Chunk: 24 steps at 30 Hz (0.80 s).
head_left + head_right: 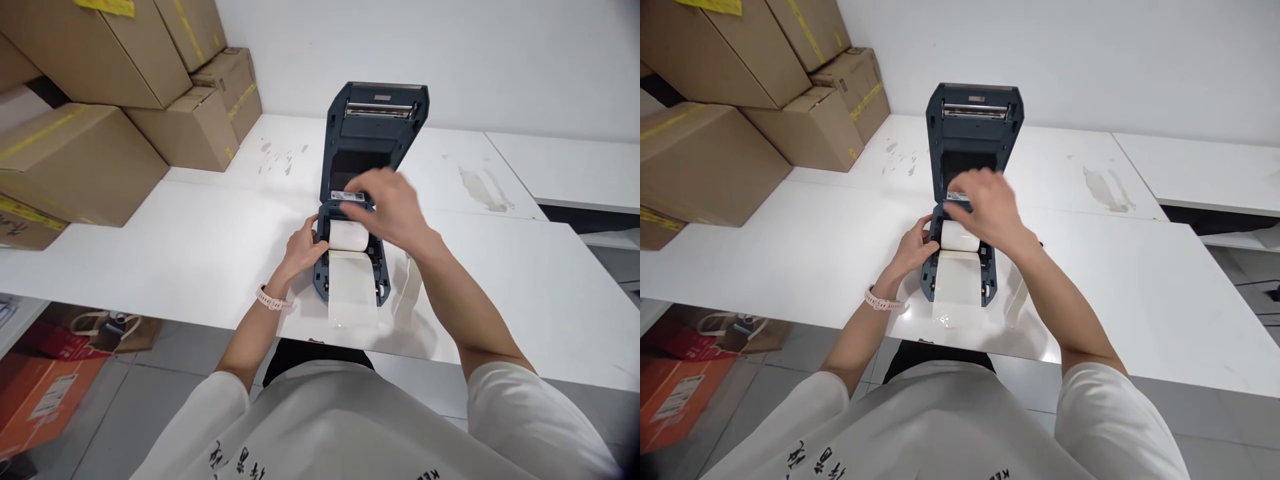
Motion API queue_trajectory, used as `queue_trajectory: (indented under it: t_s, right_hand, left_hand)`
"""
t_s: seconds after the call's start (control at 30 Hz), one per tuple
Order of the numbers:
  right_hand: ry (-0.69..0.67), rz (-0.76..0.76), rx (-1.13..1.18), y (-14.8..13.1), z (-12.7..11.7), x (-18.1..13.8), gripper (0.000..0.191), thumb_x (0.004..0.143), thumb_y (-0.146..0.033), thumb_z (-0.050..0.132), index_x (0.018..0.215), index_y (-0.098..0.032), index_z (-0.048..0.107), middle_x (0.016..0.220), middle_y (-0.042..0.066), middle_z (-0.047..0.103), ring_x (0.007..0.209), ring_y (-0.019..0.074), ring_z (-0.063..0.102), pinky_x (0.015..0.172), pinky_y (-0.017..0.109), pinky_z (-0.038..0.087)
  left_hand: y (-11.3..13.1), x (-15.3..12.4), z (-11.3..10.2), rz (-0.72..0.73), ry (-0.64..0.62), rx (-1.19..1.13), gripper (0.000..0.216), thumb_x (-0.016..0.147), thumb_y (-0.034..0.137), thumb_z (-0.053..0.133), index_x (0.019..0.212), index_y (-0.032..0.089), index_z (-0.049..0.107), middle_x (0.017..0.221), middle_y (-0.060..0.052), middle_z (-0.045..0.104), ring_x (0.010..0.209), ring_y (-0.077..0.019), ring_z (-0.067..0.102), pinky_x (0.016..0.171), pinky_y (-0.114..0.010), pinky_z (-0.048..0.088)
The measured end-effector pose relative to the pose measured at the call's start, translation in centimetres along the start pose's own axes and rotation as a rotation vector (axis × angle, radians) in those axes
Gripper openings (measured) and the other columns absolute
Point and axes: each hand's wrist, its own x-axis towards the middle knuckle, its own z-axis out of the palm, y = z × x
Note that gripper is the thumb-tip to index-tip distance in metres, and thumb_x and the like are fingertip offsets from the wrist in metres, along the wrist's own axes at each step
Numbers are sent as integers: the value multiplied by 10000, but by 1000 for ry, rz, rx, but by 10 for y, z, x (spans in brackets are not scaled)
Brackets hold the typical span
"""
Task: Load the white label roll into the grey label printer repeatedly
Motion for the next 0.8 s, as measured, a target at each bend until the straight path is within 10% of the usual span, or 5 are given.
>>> queue_trajectory:
  t_s: [0.13, 0.23, 0.53, 0.8]
  right_hand:
    - [-605, 11, -73, 2, 30, 1, 709, 811, -410, 708, 1452, -197, 492, 1370, 164, 644, 1220, 400, 618, 988, 526, 496]
    - [-686, 80, -20, 12, 35, 5, 882, 760, -424, 749, 1533, -178, 403, 1378, 176, 642, 1225, 400, 627, 1010, 525, 494]
    - [-309, 26, 720, 78, -45, -32, 815, 599, -403, 934, 1343, -319, 613, 1356, 50, 671, 1246, 327, 623, 1057, 461, 520]
    - [-28, 468, 946, 167, 11, -41, 870, 437, -339, 945, 1239, -251, 617, 1285, 81, 711, 1193, 310, 652, 1017, 419, 536]
  left_hand:
    - [1, 0, 2, 0, 17, 27, 760, 718, 208, 527, 1475, 162, 480, 631, 43, 505, 612, -175, 473, 609, -318, 321]
    - [0, 0, 2, -4, 27, 8, 764, 711, 213, 533, 1472, 156, 489, 612, 49, 489, 611, -176, 470, 607, -318, 317]
    - [-4, 0, 2, -6, 9, -46, 783, 731, 236, 542, 1505, 167, 448, 620, 51, 509, 624, -176, 490, 620, -314, 350]
    - [-12, 3, 4, 23, 17, -74, 767, 744, 247, 553, 1501, 179, 446, 620, 58, 487, 609, -163, 468, 612, -305, 348]
